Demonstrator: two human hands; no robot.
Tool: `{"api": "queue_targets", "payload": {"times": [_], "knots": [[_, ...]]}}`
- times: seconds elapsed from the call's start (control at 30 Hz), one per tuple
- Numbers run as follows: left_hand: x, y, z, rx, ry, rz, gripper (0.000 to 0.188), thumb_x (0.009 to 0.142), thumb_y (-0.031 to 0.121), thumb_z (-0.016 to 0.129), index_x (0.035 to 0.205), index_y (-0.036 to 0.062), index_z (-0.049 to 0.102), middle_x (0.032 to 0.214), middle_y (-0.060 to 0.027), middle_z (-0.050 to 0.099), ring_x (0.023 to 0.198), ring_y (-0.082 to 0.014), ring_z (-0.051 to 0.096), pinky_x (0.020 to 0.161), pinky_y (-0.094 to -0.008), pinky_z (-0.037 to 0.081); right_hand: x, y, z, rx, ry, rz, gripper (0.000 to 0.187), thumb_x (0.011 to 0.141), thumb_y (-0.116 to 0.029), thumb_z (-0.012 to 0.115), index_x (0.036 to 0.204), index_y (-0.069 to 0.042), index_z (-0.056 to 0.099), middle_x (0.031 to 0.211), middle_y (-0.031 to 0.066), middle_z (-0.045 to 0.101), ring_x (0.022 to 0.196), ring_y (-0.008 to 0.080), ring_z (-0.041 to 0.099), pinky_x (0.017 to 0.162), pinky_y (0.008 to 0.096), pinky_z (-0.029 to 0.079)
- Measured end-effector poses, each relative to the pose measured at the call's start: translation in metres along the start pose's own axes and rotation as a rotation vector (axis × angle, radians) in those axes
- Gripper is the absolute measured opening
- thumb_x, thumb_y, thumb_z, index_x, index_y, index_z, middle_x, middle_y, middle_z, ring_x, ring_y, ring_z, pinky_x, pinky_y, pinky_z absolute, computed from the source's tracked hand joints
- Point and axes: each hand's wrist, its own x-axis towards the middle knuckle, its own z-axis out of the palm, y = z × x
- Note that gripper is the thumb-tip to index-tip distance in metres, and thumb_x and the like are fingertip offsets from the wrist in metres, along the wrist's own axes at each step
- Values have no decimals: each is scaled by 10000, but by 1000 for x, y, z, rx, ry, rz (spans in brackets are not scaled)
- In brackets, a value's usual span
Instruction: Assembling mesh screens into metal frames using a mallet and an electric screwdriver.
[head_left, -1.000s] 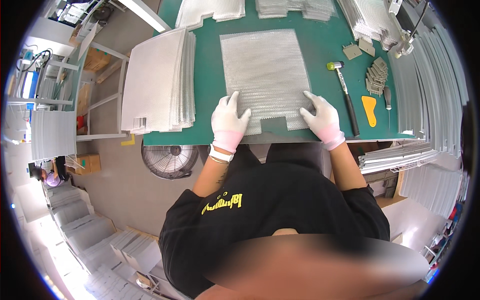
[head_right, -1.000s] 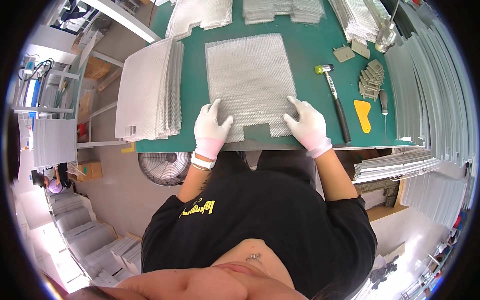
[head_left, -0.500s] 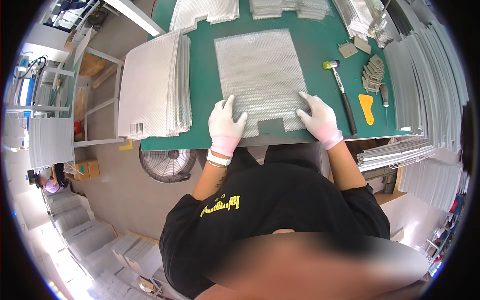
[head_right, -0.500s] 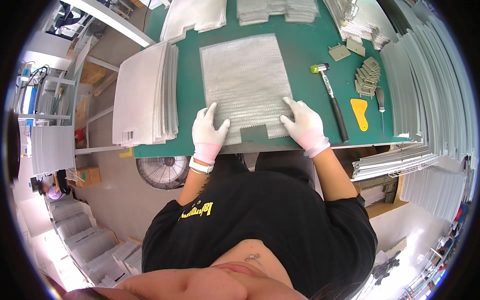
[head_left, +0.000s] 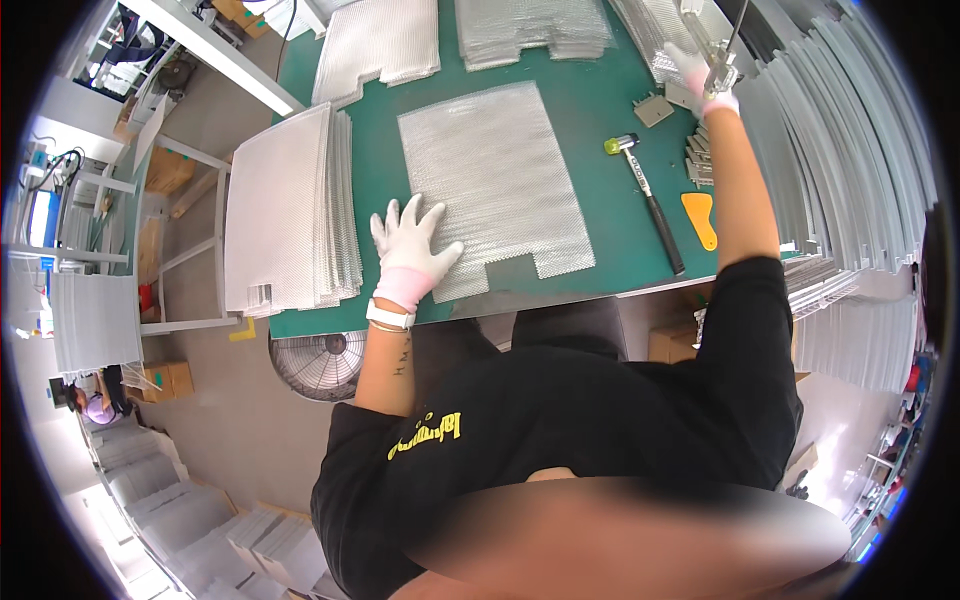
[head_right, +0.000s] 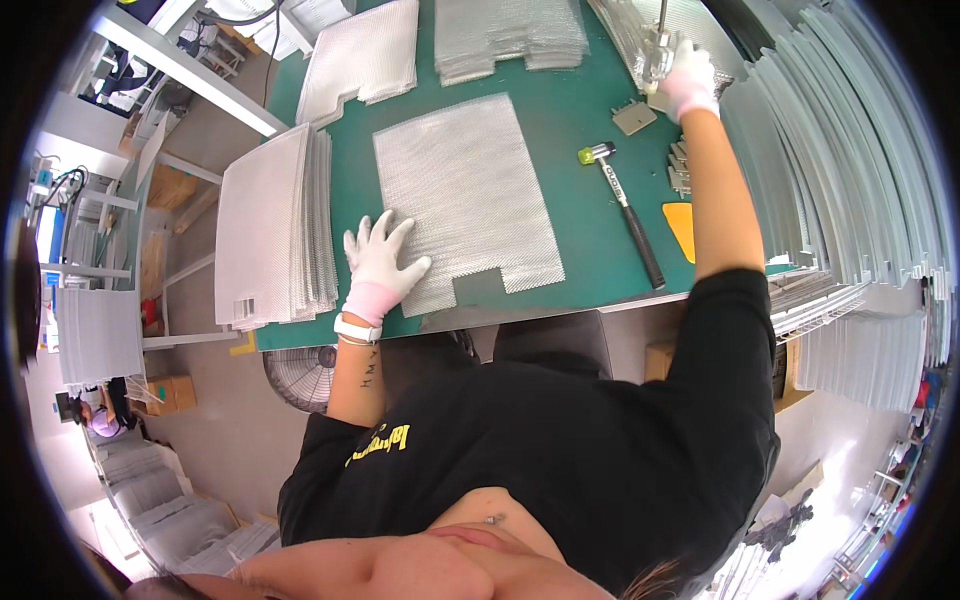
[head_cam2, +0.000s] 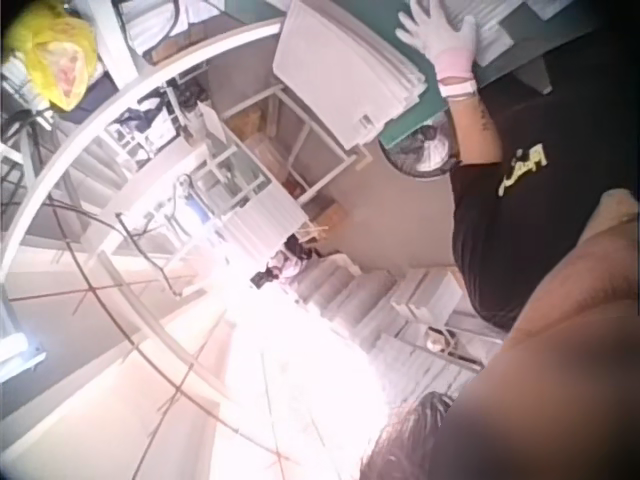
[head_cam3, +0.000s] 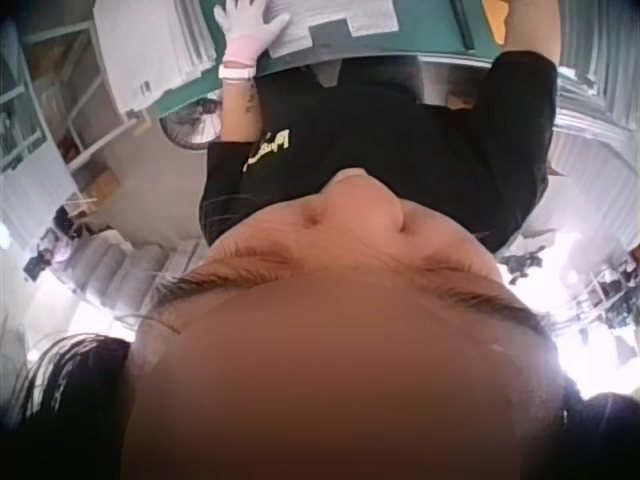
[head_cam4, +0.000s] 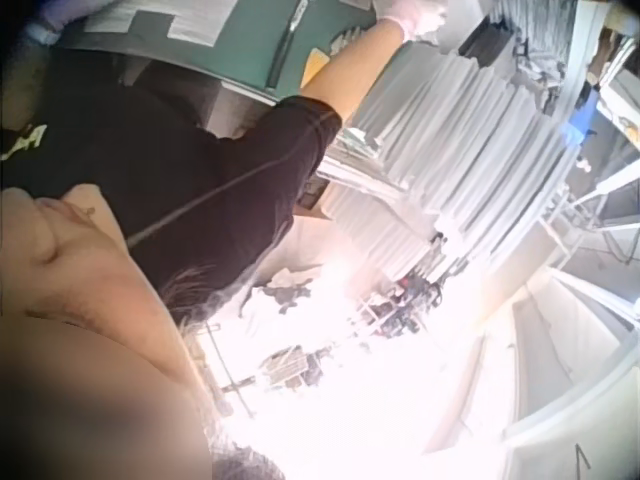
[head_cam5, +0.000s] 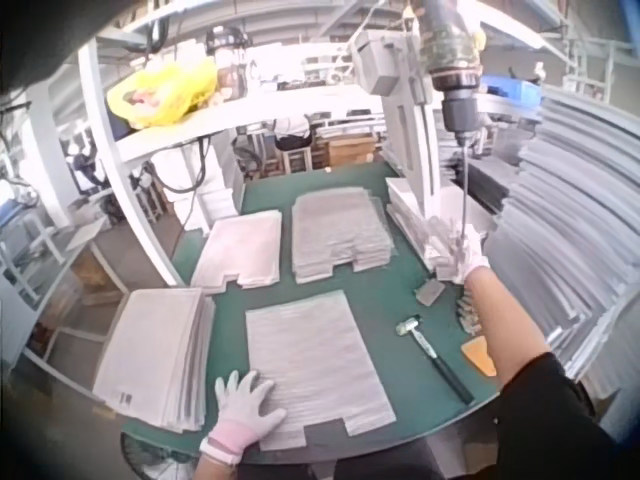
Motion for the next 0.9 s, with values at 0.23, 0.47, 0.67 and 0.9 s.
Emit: {"api": "queue_targets", "payload": {"times": [0.23, 0.47, 0.67, 0.9], "knots": [[-18, 13, -7, -105, 376, 46, 763, 767, 434, 772, 1415, 114, 528, 1557, -248, 299, 1433, -487, 256, 1183, -635, 123, 99, 92, 38, 301, -250, 84, 814, 845, -604, 647, 1421, -48, 503, 1376, 297, 555, 1299, 396, 543, 1081, 458, 428], [-44, 20, -11, -222, 385, 74, 755, 794, 366, 758, 1432, 68, 484, 1562, -258, 280, 1442, -467, 255, 1188, -620, 136, 33, -15, -88, -7, -420, 175, 973, 775, -611, 749, 1466, 3, 448, 1417, 247, 546, 1341, 374, 509, 1121, 428, 400], [-51, 23, -9, -256, 367, 90, 740, 808, 343, 745, 1440, 67, 477, 1568, -251, 279, 1451, -448, 252, 1195, -597, 141, 53, 3, -77, -136, -434, 78, 1013, 749, -634, 759, 1470, 3, 444, 1416, 245, 547, 1350, 337, 510, 1126, 405, 398], [-63, 23, -5, -312, 360, 79, 715, 813, 329, 744, 1424, 58, 491, 1563, -242, 296, 1453, -420, 262, 1193, -583, 157, 49, -8, -82, 37, -208, 136, 971, 783, -700, 674, 1440, -11, 488, 1385, 261, 566, 1323, 353, 533, 1105, 396, 419]]}}
